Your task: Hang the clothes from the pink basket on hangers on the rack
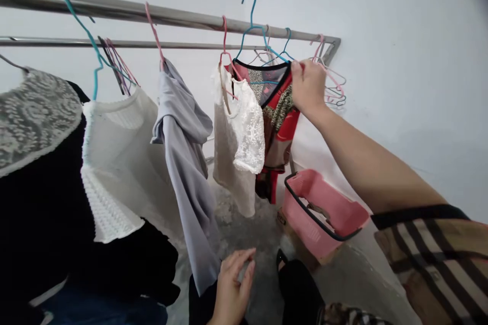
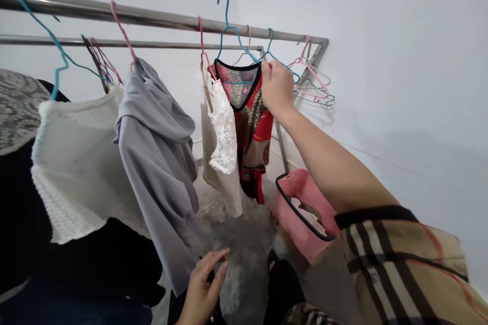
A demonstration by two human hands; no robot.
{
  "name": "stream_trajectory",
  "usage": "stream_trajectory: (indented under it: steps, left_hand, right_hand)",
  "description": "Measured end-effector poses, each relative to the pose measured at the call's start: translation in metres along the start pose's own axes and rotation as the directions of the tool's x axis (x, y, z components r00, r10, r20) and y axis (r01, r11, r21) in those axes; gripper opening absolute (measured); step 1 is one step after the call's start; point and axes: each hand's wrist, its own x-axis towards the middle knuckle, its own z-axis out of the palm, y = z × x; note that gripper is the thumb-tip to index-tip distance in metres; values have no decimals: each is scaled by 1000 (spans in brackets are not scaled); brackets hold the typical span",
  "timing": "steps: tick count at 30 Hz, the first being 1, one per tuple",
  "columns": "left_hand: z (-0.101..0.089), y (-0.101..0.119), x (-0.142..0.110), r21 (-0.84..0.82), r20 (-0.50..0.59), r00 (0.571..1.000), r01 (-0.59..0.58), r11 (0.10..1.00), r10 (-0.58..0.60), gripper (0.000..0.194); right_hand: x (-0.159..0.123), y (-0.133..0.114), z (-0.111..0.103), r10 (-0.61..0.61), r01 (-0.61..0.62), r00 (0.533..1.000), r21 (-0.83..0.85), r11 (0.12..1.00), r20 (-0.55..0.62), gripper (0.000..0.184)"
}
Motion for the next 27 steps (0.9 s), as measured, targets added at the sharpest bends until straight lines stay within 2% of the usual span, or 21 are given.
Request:
stream_trajectory:
  steps: [3,8,11,14,17,19,22,23,24,25,27]
  left_hand:
    - [0,-9,-3,6,6,1000,3,1000,-3,21]
    - [4,-19,-5,5,57,996,71,997,-71,20]
    - [11,-15,0,-4,122,984,129,992,-128,19]
    - [21,-10,8,-28,201,965,177,984,-168,20]
    - [32,-11,15,-37,271,940,227,973,-209,21]
    - [40,-15,19,-34,304,923,260,965,-238,21]
    - [52,-26,22,-17,337,899,302,953,-279,23]
    - [57,-29,24,-6,352,888,317,948,-295,24]
    - [62,-33,26,7,370,875,334,942,-313,25]
    - [68,-36,28,25,387,858,356,934,-338,26]
    - [80,-42,34,72,406,822,407,911,-399,28]
  right_hand:
    - [14,-7,22,3,-3,997,6,1000,78,29]
    - [1,18,40,-129,114,978,96,989,164,35]
    - [-14,27,36,-135,120,972,85,989,193,35]
    - [-30,32,21,-150,137,960,73,988,235,24]
    - [-63,54,7,-185,160,951,119,980,246,31]
    - [-98,90,4,-130,99,955,126,987,266,38]
    - [-163,180,16,57,-79,937,53,995,344,42]
    - [-185,214,22,138,-149,904,-5,989,404,41]
    - [-206,249,29,233,-218,844,-88,972,483,38]
    - [-227,281,34,318,-266,760,-175,948,567,34]
    - [-264,335,42,347,-297,687,-188,936,639,26]
